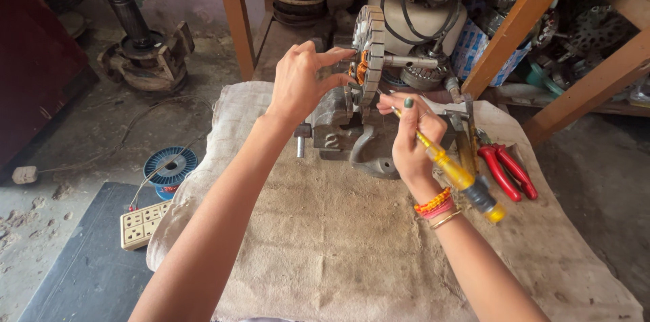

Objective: The person works on an electric motor armature clamped in a bench vise, inserting small components into slots around the rotor by hand and pressing them into place. They rotate the armature to reach different sides and use a screwdriver to tighten or adjust parts on the assembly.

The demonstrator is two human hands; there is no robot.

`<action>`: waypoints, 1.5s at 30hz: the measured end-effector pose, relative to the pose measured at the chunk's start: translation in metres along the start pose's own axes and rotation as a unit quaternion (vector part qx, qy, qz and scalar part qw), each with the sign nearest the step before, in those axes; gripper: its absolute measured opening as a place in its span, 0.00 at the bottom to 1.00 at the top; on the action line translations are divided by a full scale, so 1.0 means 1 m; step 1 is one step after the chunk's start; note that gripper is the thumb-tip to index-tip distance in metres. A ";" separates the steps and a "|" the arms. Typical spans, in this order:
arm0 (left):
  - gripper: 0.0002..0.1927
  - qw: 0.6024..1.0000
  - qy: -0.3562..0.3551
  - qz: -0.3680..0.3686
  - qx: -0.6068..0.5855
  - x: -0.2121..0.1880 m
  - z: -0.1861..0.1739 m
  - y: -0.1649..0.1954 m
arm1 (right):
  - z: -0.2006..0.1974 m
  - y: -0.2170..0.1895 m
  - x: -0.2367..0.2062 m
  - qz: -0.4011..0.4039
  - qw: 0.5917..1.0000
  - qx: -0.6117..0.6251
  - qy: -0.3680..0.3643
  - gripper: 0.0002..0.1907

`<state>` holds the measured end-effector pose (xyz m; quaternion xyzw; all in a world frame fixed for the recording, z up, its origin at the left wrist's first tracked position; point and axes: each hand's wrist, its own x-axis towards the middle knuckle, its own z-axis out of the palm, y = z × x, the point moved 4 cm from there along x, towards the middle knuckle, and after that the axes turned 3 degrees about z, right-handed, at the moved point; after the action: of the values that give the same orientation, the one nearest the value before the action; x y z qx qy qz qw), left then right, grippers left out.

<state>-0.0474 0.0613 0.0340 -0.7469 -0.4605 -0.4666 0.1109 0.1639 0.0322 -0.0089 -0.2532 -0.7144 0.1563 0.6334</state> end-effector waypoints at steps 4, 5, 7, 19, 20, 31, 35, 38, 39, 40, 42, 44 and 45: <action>0.28 1.000 0.007 0.002 0.001 0.000 0.002 -0.002 | -0.003 0.008 0.004 0.035 0.999 0.040 -0.006 0.24; 0.28 1.000 0.008 0.004 0.001 0.000 0.002 -0.002 | -0.003 0.009 0.004 0.039 0.998 0.050 -0.011 0.24; 0.28 1.000 0.007 -0.010 0.006 0.000 0.003 -0.002 | -0.005 0.008 0.003 0.036 0.998 0.045 -0.017 0.24; 0.28 1.000 0.004 -0.012 -0.001 -0.001 0.001 -0.001 | -0.007 -0.002 -0.012 0.026 0.999 0.026 -0.019 0.18; 0.28 1.000 0.007 -0.011 0.002 -0.001 0.001 -0.001 | -0.007 -0.001 -0.011 0.021 0.999 0.026 -0.022 0.18; 0.29 1.000 -0.008 0.004 0.007 0.001 0.000 -0.002 | -0.011 0.014 0.013 0.060 0.996 0.052 -0.051 0.24; 0.31 0.999 0.002 0.033 0.016 0.000 -0.001 -0.002 | -0.012 0.017 0.023 0.086 0.993 0.048 -0.063 0.25; 0.32 0.999 -0.005 0.029 0.034 0.001 0.000 -0.003 | -0.010 0.018 0.031 0.128 0.989 0.049 -0.061 0.26; 0.31 0.999 -0.002 0.029 0.034 0.001 -0.001 -0.003 | -0.008 0.018 0.034 0.144 0.987 0.051 -0.058 0.26; 0.31 0.999 0.002 0.029 0.034 0.002 -0.001 -0.002 | -0.007 0.016 0.037 0.145 0.987 0.041 -0.057 0.27; 0.30 0.999 0.006 0.023 0.032 0.002 0.000 -0.002 | -0.006 0.013 0.044 0.146 0.988 0.022 -0.053 0.29; 0.29 0.999 0.008 0.009 0.031 0.003 0.001 -0.003 | -0.005 0.012 0.050 0.177 0.983 0.034 -0.034 0.31; 0.29 0.999 0.012 0.010 0.031 0.003 0.001 -0.002 | -0.004 0.011 0.053 0.193 0.980 0.040 -0.025 0.32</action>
<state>-0.0484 0.0649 0.0351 -0.7418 -0.4662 -0.4598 0.1446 0.1662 0.0709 0.0297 -0.3566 -0.6611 0.3100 0.5828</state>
